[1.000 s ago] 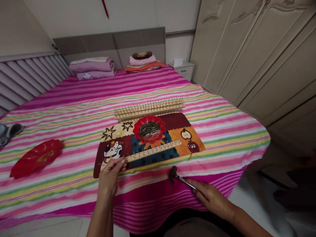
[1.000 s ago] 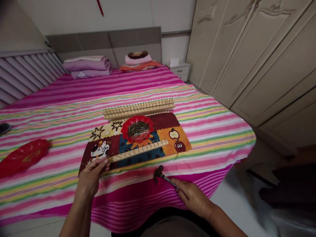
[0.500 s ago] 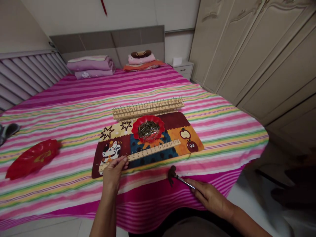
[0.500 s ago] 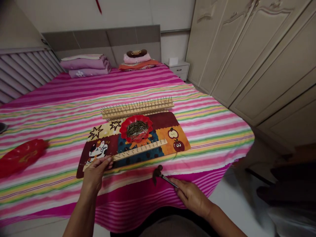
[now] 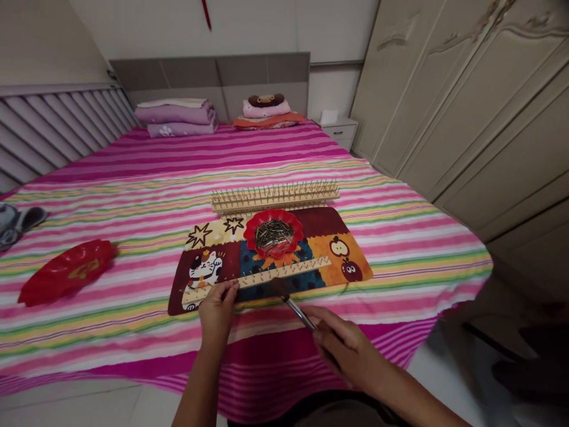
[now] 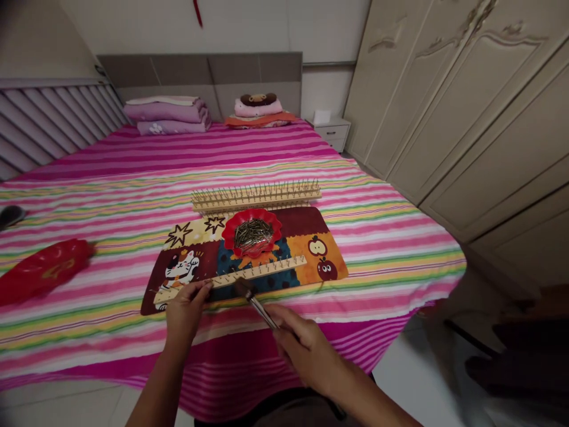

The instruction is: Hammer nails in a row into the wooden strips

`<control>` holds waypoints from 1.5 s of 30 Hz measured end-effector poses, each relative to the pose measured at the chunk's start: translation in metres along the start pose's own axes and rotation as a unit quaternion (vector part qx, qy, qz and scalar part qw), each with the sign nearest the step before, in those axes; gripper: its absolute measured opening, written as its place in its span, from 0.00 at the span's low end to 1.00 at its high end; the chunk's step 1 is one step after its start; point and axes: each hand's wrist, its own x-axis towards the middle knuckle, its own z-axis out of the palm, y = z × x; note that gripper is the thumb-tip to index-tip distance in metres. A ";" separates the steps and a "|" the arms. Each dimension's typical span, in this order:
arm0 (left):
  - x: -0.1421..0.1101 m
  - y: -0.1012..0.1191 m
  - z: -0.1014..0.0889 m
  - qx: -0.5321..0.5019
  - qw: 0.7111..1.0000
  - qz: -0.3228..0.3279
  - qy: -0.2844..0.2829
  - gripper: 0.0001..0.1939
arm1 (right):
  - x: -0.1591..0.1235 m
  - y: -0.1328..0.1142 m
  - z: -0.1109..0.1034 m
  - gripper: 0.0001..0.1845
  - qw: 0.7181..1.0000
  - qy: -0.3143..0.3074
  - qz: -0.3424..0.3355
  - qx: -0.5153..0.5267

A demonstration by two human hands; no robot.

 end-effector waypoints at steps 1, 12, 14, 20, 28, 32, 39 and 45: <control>-0.001 0.000 0.001 0.015 1.000 0.018 0.002 0.13 | 0.009 -0.010 0.007 0.21 1.000 0.002 0.001 0.018; -0.004 -0.007 0.005 0.063 0.994 0.084 0.013 0.10 | 0.071 -0.038 0.048 0.22 0.997 -0.050 -0.043 -0.038; -0.005 -0.007 0.005 0.082 0.993 0.088 0.011 0.09 | 0.073 -0.039 0.050 0.21 0.997 -0.052 -0.027 -0.058; -0.002 -0.008 0.005 0.083 0.994 0.076 0.003 0.09 | 0.045 -0.042 0.027 0.20 0.995 -0.055 -0.050 -0.060; -0.004 0.007 -0.007 0.077 0.996 0.048 0.016 0.14 | -0.026 0.026 -0.047 0.24 0.971 -0.080 -0.084 -0.210; 0.009 0.038 0.001 0.117 0.987 0.111 0.018 0.14 | -0.043 0.073 -0.069 0.25 0.954 -0.025 -0.068 -0.292; 0.061 0.090 0.066 0.255 0.936 0.211 -0.122 0.11 | -0.045 0.090 -0.074 0.23 0.960 0.014 -0.084 -0.266; 0.084 0.107 0.108 0.389 0.869 0.227 -0.204 0.13 | -0.042 0.081 -0.073 0.24 0.964 0.020 -0.076 -0.254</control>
